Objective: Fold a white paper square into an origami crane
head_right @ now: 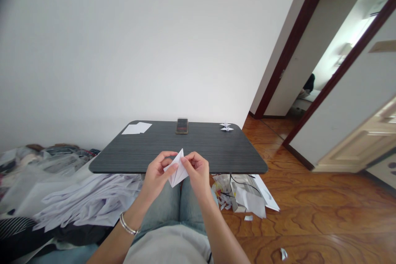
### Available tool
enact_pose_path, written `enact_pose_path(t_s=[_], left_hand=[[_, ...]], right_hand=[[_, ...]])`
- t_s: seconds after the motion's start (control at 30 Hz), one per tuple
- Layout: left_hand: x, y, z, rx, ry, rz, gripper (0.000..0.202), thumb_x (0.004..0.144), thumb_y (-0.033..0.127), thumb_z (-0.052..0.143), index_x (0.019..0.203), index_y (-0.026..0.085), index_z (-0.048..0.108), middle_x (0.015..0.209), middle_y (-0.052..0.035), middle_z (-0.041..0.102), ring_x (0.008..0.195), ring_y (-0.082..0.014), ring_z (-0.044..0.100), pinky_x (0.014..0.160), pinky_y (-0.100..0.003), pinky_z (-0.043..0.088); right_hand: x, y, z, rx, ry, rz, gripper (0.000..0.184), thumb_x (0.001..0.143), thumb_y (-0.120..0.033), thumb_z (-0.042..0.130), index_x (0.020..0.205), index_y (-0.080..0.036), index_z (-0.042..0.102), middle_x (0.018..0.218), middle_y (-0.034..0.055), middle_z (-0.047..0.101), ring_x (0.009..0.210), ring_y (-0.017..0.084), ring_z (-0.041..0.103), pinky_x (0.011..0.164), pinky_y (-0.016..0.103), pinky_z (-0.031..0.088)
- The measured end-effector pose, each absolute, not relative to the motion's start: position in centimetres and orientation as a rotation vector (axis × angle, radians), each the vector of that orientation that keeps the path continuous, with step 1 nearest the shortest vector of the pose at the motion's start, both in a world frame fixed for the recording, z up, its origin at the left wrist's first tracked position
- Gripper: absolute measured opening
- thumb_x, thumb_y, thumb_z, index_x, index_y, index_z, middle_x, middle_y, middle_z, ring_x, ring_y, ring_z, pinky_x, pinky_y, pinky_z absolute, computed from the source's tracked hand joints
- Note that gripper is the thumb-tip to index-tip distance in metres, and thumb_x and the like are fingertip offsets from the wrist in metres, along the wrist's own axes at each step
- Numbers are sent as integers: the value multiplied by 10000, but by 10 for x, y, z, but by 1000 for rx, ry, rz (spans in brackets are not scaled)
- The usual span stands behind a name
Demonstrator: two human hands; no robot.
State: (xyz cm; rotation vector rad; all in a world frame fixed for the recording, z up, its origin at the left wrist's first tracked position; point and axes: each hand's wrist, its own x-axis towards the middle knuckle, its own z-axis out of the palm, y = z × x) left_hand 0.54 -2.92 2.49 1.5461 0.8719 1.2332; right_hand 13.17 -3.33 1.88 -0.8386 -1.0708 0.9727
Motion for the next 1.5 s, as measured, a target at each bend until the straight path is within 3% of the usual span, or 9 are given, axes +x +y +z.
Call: enact_pose_path(t_s=[0.1,0.27,0.47,0.6,0.77,1.07,1.3,1.5], left_hand=[[7,-29,25,1565,911,1203,292,762,331,604,981,158,517,562,54,462,514,-86,403,493,-187,305],[5,-29,23,1579,865,1124,269,765,300,602,979,165,509,525,83,354,481,-74,377,481,-183,295],[4,-29,24,1534,768,1003,281,766,276,602,998,166,489,562,73,413,485,-69,409,469,-174,296],[4,-29,26,1475,733,985,295,750,264,620,995,157,496,577,67,443,486,-65,424,471,-171,311],[4,-28,24,1449,715,989,329,736,277,640,1009,159,501,548,78,429,456,-57,411,453,-165,285],[2,-28,25,1439,703,920,413,728,311,646,1068,168,460,621,34,553,485,-81,477,461,-173,319],[6,-29,28,1550,860,1028,195,767,322,582,811,152,498,635,13,585,504,-82,465,464,-176,323],[5,-25,27,1545,863,1052,271,752,369,595,654,134,504,613,-8,581,547,-96,477,509,-191,319]], right_hand=[[131,-33,19,-828,-1072,982,240,710,-342,649,601,-169,524,511,-56,448,432,66,346,423,198,272],[137,-30,20,-851,-1092,984,225,725,-356,640,637,-165,558,495,-56,440,432,69,342,418,199,258],[140,-28,21,-847,-1109,965,230,731,-347,642,625,-165,550,482,-62,417,432,65,319,418,203,231],[141,-29,20,-830,-1122,974,269,759,-380,606,610,-163,550,478,-51,438,435,70,353,418,199,260],[144,-30,21,-820,-1208,1064,208,689,-356,684,716,-156,633,531,-37,496,441,64,370,404,188,275],[148,-30,20,-833,-1176,1151,202,695,-353,679,660,-159,632,451,-47,493,380,62,392,363,177,318],[150,-26,20,-955,-1169,1051,186,699,-339,667,693,-152,665,451,-36,517,398,73,427,356,170,335],[149,-27,20,-917,-1222,995,260,764,-383,607,688,-147,684,454,-18,533,404,83,449,390,189,363]])
